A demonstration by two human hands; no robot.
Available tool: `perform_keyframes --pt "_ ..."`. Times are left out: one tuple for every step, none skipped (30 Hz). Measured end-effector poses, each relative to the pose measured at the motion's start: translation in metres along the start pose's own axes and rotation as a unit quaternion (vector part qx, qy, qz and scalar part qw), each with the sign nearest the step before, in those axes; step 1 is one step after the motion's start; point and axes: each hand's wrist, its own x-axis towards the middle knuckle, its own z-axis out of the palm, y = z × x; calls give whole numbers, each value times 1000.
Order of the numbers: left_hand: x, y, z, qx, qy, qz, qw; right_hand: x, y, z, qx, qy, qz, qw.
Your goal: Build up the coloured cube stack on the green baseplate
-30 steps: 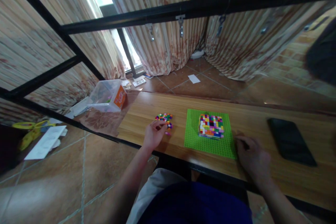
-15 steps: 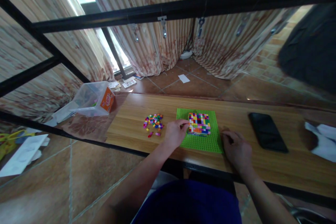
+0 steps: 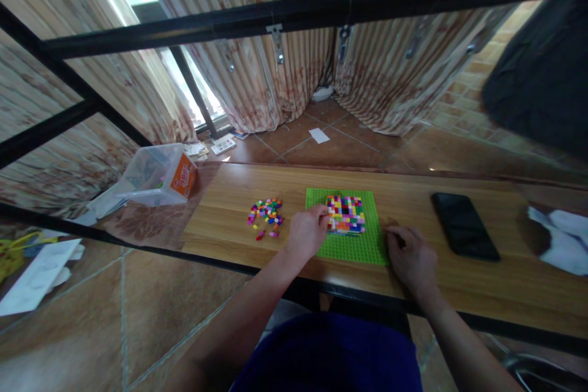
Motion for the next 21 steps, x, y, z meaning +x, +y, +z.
perform_keyframes --pt "0 -1 0 -13 3 -1 1000 0 0 0 2 2 -1 1000" --pt "0 -1 1 -27 7 -4 1000 0 -1 0 3 3 0 1000" --pt "0 -1 1 -42 9 -7 999 0 -1 0 2 4 1 1000" --pt "0 -2 1 -57 11 -11 998 0 -1 0 1 4 1 1000" --pt "0 -2 0 -73 13 -14 997 1 -2 0 0 4 1 1000" --pt "0 -2 0 -88 15 -15 996 1 -2 0 0 3 1 1000" --pt "1 -2 -1 -102 16 -15 995 1 -2 -1 1 3 0 1000" --pt "2 -2 -1 -115 17 -15 993 1 -2 -1 3 3 0 1000" --pt "3 -3 -1 -129 17 -16 991 1 -2 -1 4 3 -1 1000" --pt "4 -4 -1 -144 17 -20 989 1 -2 -1 5 4 -1 1000" --pt "6 -4 0 -161 15 -27 987 1 -2 -1 5 5 -1 1000" --pt "8 -5 1 -179 11 -37 983 1 -3 -1 4 6 -1 1000" --pt "9 -7 2 -200 8 -51 979 1 -3 -1 4 7 -1 1000" --pt "11 -8 4 -221 4 -67 973 0 -3 -1 5 7 -1 1000" --pt "12 -9 6 -244 0 -85 966 0 -3 -1 4 6 -2 1000" --pt "13 -9 7 -269 -5 -104 958 0 -4 -2 5 4 -3 1000" --pt "14 -9 9 -295 -9 -125 947 0 -4 -2 5 3 -4 1000" --pt "14 -8 10 -325 -14 -147 934 0 -4 -2 5 2 -4 1000" --pt "15 -7 11 -356 -17 -169 919 0 -4 -2 5 1 -3 1000" --pt "15 -6 11 -384 -19 -189 903 0 -4 -2 4 1 -2 1000" --pt "15 -4 12 -408 -20 -207 889 0 -3 -2 3 1 -1 1000"
